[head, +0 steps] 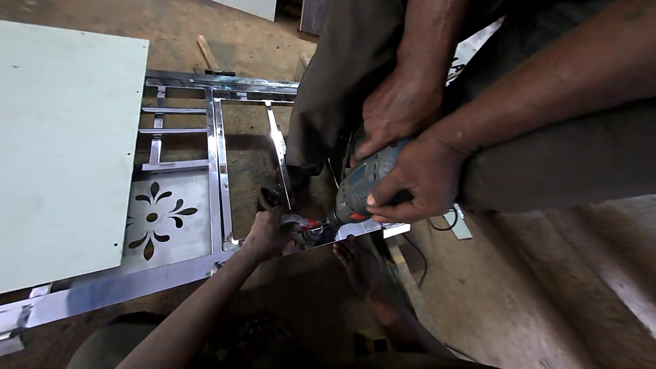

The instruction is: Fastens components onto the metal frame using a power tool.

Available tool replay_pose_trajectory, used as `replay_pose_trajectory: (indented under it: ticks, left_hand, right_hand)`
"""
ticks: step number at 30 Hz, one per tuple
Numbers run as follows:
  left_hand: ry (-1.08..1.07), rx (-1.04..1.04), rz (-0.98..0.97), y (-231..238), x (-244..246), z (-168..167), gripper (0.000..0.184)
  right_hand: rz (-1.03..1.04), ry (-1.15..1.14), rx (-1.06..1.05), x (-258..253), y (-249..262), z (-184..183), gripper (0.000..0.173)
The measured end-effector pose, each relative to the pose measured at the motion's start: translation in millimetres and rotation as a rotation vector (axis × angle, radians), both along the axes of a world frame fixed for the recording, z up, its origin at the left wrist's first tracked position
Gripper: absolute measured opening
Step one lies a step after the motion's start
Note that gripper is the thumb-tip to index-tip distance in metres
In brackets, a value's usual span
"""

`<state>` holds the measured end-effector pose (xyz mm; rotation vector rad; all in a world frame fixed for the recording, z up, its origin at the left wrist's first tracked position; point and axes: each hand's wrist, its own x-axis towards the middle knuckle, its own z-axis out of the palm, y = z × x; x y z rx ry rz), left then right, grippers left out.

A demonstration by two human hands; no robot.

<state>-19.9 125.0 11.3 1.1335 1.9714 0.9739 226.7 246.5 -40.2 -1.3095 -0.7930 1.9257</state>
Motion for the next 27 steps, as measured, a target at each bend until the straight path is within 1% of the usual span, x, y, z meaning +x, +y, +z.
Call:
replay_pose_trajectory:
  ticks: [12,15,17,19,23,27]
  left_hand:
    - [0.001,0.036,-0.006,-1,-1,-3,0.026]
    - [-0.025,-0.015,0.004,-5,-3,3,0.029]
    - [-0.086,-0.059,0.034,-10,-5,8,0.03]
    - [-0.17,-0.037,0.089,-20,-9,7,0.027]
    - [-0.389,0.133,0.184,-49,-12,-7,0.026]
    - [-0.593,0.275,0.278,-79,-10,-10,0.026]
  right_hand:
    - [0.005,-0.014,-0.013,-1,0,2,0.024]
    - [0.01,-0.025,-0.006,-1,0,1,0.023]
    - [0.021,-0.031,0.004,0,-1,2,0.025]
    - [0.033,-0.038,0.018,-1,-1,3,0.026]
    - [0.031,-0.047,0.039,-1,0,-1,0.025]
    - [0.023,-0.028,0.023,0,0,-1,0.023]
